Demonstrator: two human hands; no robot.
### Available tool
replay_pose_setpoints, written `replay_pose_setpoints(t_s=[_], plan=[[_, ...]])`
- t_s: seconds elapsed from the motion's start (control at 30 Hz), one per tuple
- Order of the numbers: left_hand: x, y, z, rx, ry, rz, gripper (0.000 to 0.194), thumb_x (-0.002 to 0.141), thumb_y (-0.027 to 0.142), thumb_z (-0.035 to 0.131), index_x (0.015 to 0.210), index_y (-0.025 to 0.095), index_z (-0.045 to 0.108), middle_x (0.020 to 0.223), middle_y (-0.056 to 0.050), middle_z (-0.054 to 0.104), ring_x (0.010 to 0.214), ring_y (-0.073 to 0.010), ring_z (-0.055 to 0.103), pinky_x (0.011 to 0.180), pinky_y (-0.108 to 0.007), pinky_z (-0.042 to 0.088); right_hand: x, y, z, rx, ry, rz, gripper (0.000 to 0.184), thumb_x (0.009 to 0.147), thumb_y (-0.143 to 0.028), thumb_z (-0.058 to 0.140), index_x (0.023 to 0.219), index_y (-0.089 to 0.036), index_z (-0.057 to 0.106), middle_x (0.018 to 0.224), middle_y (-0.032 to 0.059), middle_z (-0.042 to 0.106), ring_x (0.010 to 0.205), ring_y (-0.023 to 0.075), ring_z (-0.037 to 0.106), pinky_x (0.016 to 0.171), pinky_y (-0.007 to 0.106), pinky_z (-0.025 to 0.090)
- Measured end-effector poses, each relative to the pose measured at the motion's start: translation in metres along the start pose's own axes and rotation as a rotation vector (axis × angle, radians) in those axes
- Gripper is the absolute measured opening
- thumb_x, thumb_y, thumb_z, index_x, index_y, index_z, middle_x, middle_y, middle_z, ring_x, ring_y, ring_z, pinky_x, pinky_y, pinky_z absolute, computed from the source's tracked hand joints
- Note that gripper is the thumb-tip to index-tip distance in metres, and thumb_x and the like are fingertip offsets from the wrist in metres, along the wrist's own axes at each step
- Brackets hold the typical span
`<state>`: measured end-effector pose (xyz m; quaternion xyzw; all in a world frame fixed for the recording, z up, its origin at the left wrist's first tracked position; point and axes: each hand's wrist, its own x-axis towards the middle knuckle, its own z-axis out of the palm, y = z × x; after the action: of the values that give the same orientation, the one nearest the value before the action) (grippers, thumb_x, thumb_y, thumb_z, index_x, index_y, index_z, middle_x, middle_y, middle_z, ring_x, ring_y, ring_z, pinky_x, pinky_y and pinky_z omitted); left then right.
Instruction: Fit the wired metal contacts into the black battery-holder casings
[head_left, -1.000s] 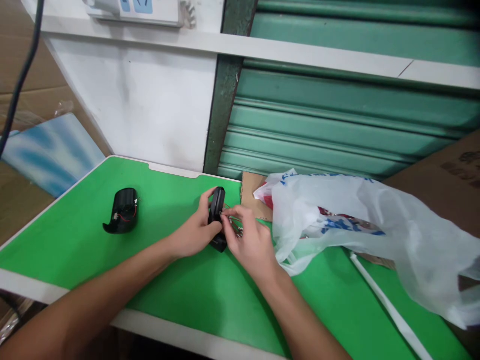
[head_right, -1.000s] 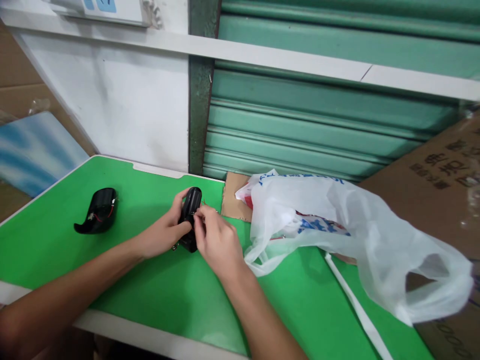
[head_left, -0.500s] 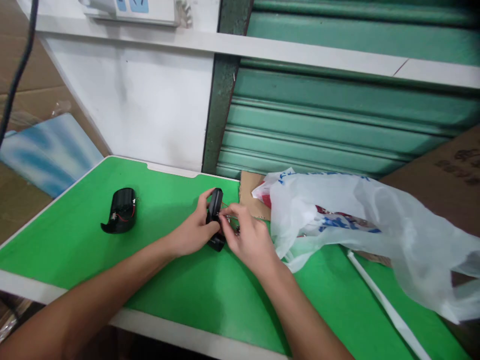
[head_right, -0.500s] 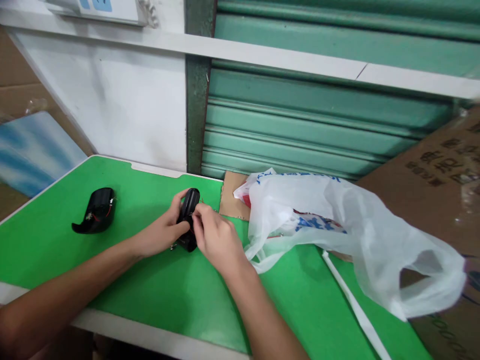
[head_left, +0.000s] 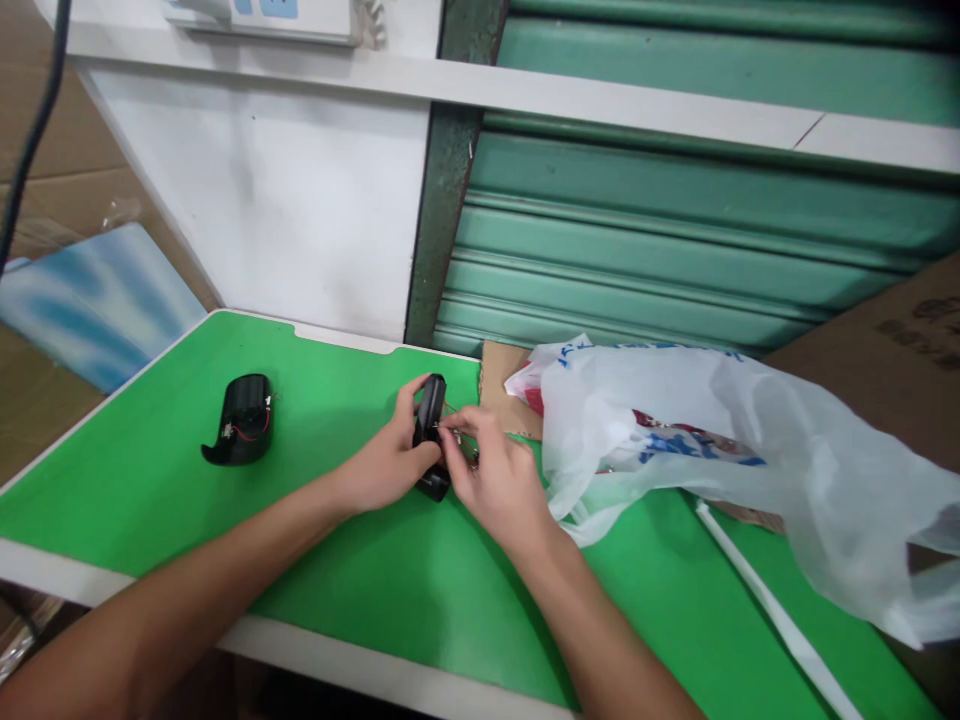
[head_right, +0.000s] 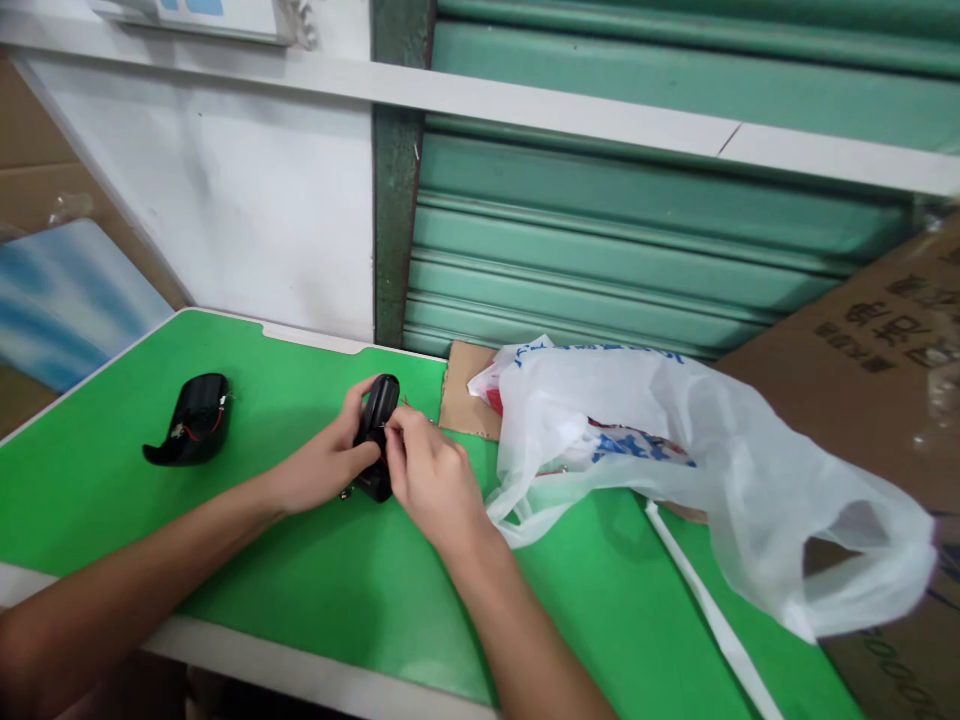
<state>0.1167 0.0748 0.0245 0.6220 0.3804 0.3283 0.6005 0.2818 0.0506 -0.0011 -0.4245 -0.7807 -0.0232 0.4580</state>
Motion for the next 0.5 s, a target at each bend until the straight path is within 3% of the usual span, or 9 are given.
replay_pose_setpoints(t_s=[0.5], plan=[[-0.0007, 0.0032, -0.0004, 0.003, 0.017, -0.02, 0.091, 0.079, 0.021, 0.058, 0.16, 0.018, 0.016, 0.116, -0.006, 0.059, 0.098, -0.0211, 0.06, 0.093, -0.036, 0.052, 0.0018, -0.0008, -0.0001, -0.062, 0.026, -0.042, 0.015, 0.102, -0.013, 0.053, 0.114, -0.023, 0.051, 0.092, 0.0052, 0.077, 0.074, 0.0201, 0.078, 0.063, 0.028, 0.061]])
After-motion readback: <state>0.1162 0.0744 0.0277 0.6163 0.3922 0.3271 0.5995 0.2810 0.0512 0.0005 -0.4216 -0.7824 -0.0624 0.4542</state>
